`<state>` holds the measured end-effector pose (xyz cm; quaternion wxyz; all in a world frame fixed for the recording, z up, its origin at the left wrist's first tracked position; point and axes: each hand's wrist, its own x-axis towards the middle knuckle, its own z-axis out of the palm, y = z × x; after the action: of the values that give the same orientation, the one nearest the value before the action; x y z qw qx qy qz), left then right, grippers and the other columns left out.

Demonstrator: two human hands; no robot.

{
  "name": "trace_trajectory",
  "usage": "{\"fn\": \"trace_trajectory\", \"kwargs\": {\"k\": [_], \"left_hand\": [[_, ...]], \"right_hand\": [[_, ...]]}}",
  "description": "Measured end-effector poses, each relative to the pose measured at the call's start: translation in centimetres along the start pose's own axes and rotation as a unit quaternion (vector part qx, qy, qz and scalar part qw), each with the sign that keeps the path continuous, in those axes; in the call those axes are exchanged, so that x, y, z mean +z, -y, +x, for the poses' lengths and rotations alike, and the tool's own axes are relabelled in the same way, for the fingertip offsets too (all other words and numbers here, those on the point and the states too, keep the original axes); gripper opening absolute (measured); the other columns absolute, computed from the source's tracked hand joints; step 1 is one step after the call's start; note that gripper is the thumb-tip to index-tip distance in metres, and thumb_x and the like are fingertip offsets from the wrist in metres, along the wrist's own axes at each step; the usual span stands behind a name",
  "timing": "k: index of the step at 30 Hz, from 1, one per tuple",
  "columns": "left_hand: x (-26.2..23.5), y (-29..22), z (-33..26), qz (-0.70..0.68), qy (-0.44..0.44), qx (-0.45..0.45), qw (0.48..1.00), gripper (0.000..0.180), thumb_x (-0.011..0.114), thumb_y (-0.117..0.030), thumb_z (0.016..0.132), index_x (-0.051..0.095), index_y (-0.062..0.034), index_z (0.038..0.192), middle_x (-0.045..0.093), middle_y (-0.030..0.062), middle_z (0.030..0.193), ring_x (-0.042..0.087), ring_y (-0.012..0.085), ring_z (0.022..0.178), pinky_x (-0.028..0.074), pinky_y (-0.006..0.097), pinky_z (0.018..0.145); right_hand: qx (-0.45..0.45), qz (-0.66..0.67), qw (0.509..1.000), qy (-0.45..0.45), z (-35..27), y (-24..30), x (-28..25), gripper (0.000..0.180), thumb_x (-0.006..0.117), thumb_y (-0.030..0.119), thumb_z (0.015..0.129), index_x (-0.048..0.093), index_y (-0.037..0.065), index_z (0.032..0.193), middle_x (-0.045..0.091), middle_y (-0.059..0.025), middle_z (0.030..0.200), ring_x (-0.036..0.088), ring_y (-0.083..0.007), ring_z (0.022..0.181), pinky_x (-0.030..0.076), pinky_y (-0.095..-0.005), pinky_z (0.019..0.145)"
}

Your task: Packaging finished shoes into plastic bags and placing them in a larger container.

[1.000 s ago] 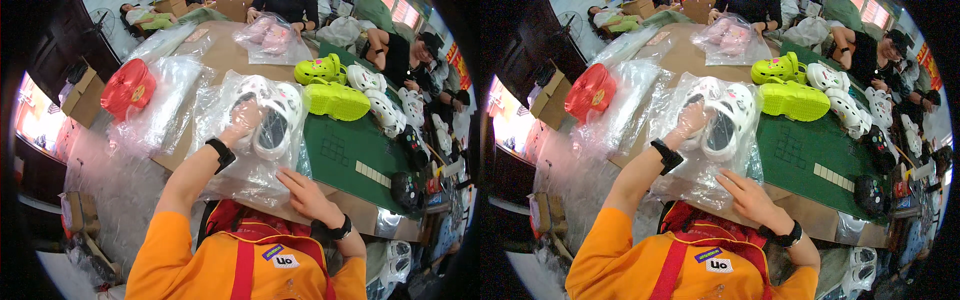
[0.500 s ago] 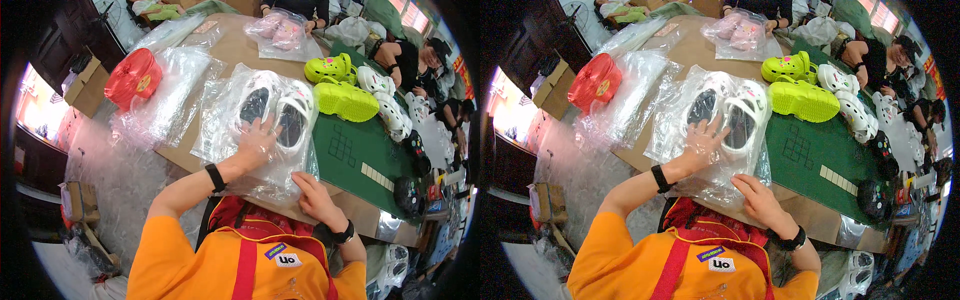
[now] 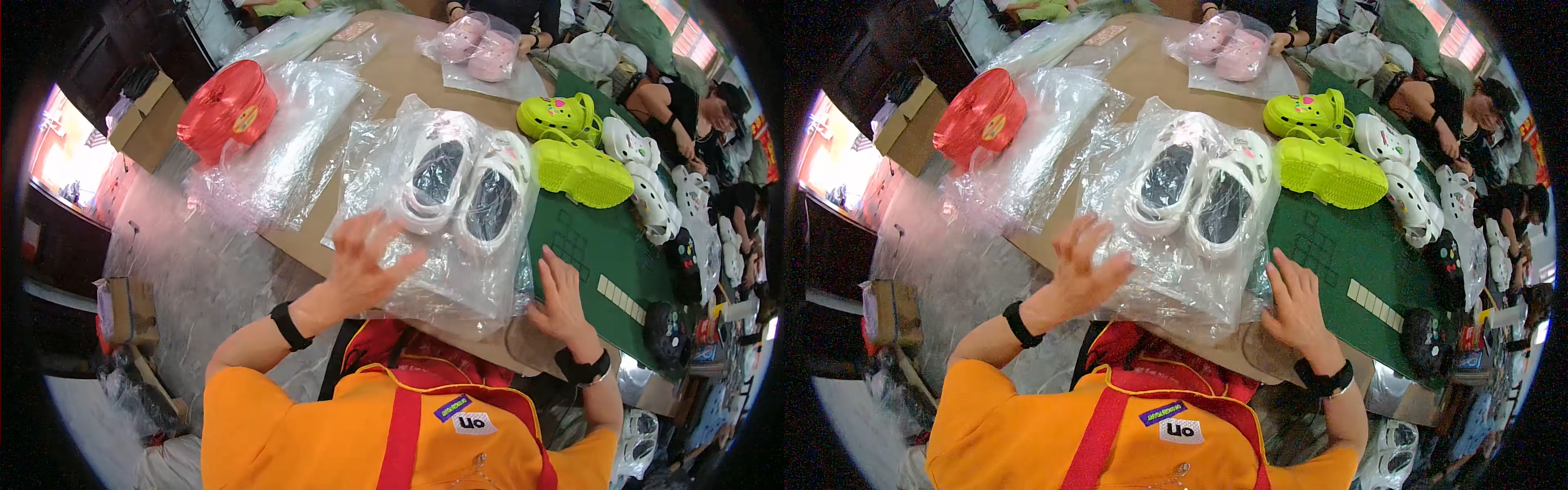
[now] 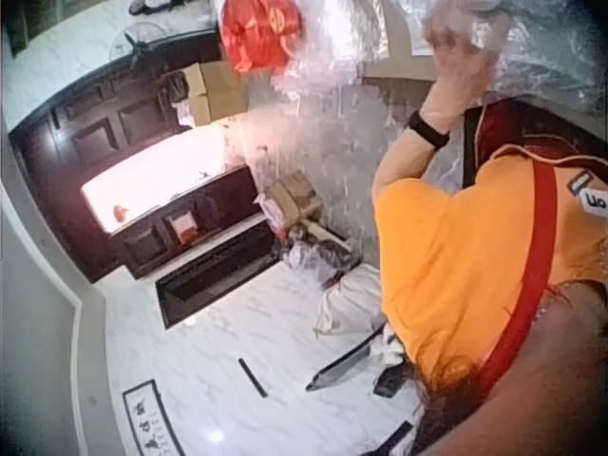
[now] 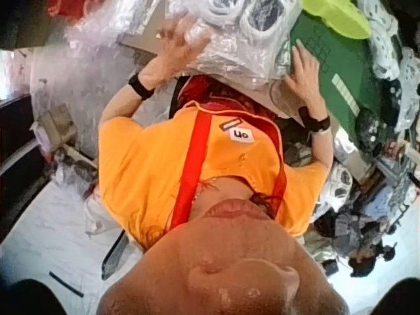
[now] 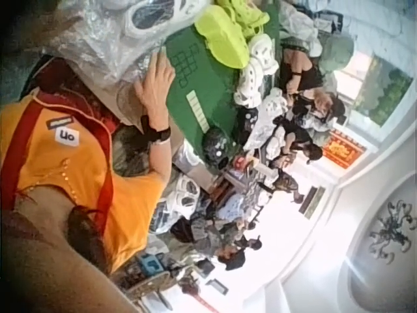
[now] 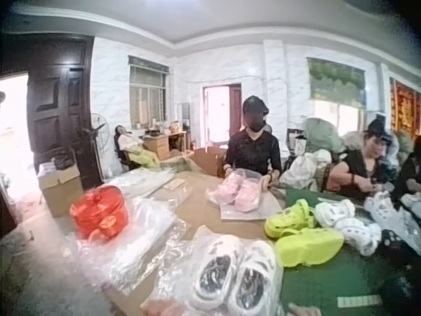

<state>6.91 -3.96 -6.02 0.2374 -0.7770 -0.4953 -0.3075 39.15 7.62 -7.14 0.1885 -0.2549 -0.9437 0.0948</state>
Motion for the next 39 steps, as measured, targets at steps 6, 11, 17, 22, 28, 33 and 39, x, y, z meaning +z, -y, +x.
{"fn": "trace_trajectory", "kwargs": {"k": [6,11,17,22,28,33,39], "left_hand": [[1.0,4.1,-2.3,-0.131,0.055,-0.291,0.946,0.066,0.051,0.005,0.070,0.037,-0.0150,0.131,0.046,0.0173,0.124,0.054,0.0382,0.097,0.048,0.041,0.074],[-0.5,6.1,-4.4,-0.178,0.132,-0.237,0.946,0.070,0.042,0.011,0.070,0.035,-0.0184,0.134,0.038,0.0189,0.131,0.057,0.0380,0.093,0.050,0.040,0.072],[0.2,6.4,-5.9,-0.176,0.090,-0.272,0.942,0.065,0.039,0.011,0.071,0.042,-0.0148,0.131,0.028,0.0191,0.139,0.058,0.0342,0.094,0.050,0.036,0.077],[-1.0,7.5,-4.5,-0.449,0.228,-0.295,0.812,0.045,0.044,0.009,0.074,0.054,-0.0043,0.115,0.053,0.0153,0.116,0.062,0.0230,0.085,0.048,0.030,0.076],[-1.4,5.5,-2.2,-0.303,0.234,-0.252,0.889,0.032,0.061,-0.018,0.077,0.059,-0.0048,0.107,0.060,0.0125,0.077,0.058,0.0234,0.071,0.046,0.033,0.066],[0.6,2.2,1.5,-0.334,0.287,-0.199,0.876,0.074,0.070,-0.038,0.072,0.038,-0.0076,0.131,0.054,0.0133,0.069,0.053,0.0288,0.065,0.043,0.036,0.061],[4.2,-0.1,4.7,-0.284,0.300,-0.176,0.893,0.091,0.068,-0.042,0.072,0.017,-0.0114,0.140,0.058,0.0160,0.072,0.058,0.0338,0.069,0.045,0.040,0.062]], "right_hand": [[-0.091,-0.141,0.986,-0.005,3.5,0.3,3.5,0.070,0.072,0.016,0.051,0.046,0.006,0.116,0.032,-0.0173,0.137,0.030,-0.0353,0.126,0.019,-0.0524,0.103],[-0.182,-0.114,0.975,0.063,5.8,0.6,3.1,0.032,0.065,0.009,0.059,0.057,0.010,0.090,0.043,-0.0007,0.131,0.034,-0.0267,0.126,0.021,-0.0495,0.104],[-0.162,0.008,0.981,0.104,6.3,-0.4,3.3,0.032,0.062,0.001,0.062,0.055,0.009,0.091,0.054,-0.0101,0.112,0.043,-0.0307,0.117,0.033,-0.0423,0.099],[-0.035,0.105,0.993,0.030,6.5,0.8,3.5,0.024,0.059,0.001,0.070,0.053,0.005,0.093,0.054,-0.0167,0.105,0.048,-0.0343,0.098,0.039,-0.0413,0.086],[0.127,0.267,0.954,-0.047,6.7,0.2,5.5,0.015,0.052,0.016,0.084,0.053,0.001,0.085,0.052,-0.0169,0.081,0.050,-0.0337,0.080,0.040,-0.0392,0.072],[0.135,0.265,0.954,-0.029,8.0,0.5,4.9,0.016,0.055,0.017,0.083,0.054,0.001,0.084,0.051,-0.0150,0.074,0.050,-0.0331,0.076,0.040,-0.0395,0.068],[0.044,0.145,0.984,-0.093,8.1,1.8,6.0,0.013,0.061,0.020,0.078,0.058,0.008,0.081,0.053,-0.0103,0.071,0.051,-0.0292,0.077,0.039,-0.0373,0.065]]}}
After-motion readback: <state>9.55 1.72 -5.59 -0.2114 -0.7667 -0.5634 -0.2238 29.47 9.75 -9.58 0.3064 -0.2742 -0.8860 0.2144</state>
